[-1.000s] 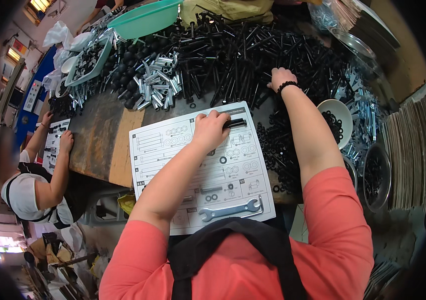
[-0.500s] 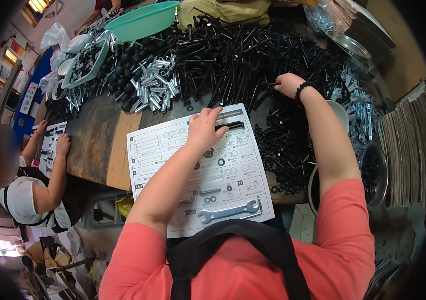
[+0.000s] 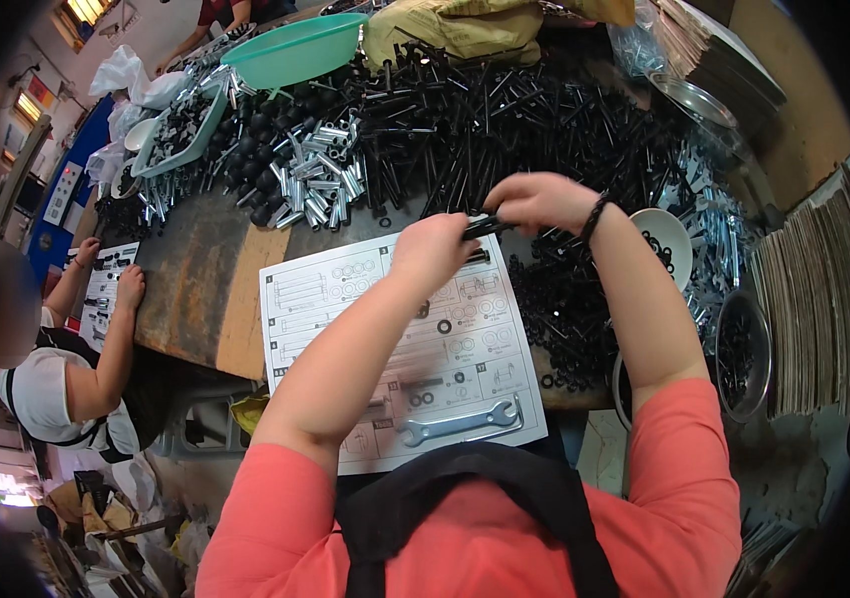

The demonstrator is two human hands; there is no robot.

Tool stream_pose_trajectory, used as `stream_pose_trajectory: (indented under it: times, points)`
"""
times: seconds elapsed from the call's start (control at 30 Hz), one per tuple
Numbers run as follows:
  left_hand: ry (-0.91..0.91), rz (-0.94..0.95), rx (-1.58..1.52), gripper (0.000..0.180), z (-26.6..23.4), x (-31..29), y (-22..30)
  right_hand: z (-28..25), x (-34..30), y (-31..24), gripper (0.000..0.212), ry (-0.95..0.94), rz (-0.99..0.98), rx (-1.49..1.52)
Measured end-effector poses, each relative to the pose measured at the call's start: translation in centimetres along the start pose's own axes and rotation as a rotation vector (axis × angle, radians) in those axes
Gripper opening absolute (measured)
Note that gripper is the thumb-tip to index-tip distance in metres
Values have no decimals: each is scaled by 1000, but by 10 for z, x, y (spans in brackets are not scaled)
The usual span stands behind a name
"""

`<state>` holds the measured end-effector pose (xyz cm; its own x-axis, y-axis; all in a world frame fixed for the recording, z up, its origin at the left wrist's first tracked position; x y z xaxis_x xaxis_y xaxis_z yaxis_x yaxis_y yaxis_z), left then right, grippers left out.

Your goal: The person assembles hardware kits by picking bolts, washers, and nuts from piles and bowls, then placing them onto a printed layout sheet. The person uses a wrench to tighten nuts onto bolts and arranges the components in designated positions on the sheet.

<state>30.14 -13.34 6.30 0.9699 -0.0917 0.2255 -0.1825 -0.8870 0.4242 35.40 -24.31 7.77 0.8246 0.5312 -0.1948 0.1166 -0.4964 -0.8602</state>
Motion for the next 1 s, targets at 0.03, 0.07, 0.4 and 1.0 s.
stream_pose_trajectory:
  times: [0.03,0.07,0.4,1.0]
  points:
    - [1,-19,-22,25,-4,-3,-12,-16,0,9,27,71,45,211]
    - [-64,-150,-103,25,-4,-9,-30,-46,6,25,29,310,45,162]
    - [53,-795,-848,23,-44,-112,-154,-13,37,97,21,178,-193,-1363]
    - [-54,-283,172,16,-84,-123,-226,65,50,-38,25,437,-526,-588]
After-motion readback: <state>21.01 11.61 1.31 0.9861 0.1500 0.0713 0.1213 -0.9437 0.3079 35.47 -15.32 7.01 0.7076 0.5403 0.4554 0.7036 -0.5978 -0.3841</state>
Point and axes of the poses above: each hand's wrist, its own x-axis towards the middle knuckle, its own z-axis out of the palm, y = z × x, the point moved 10 cm from there along x, towards the middle knuckle, and after that the axes turned 10 degrees about y, right-handed, at the moved point
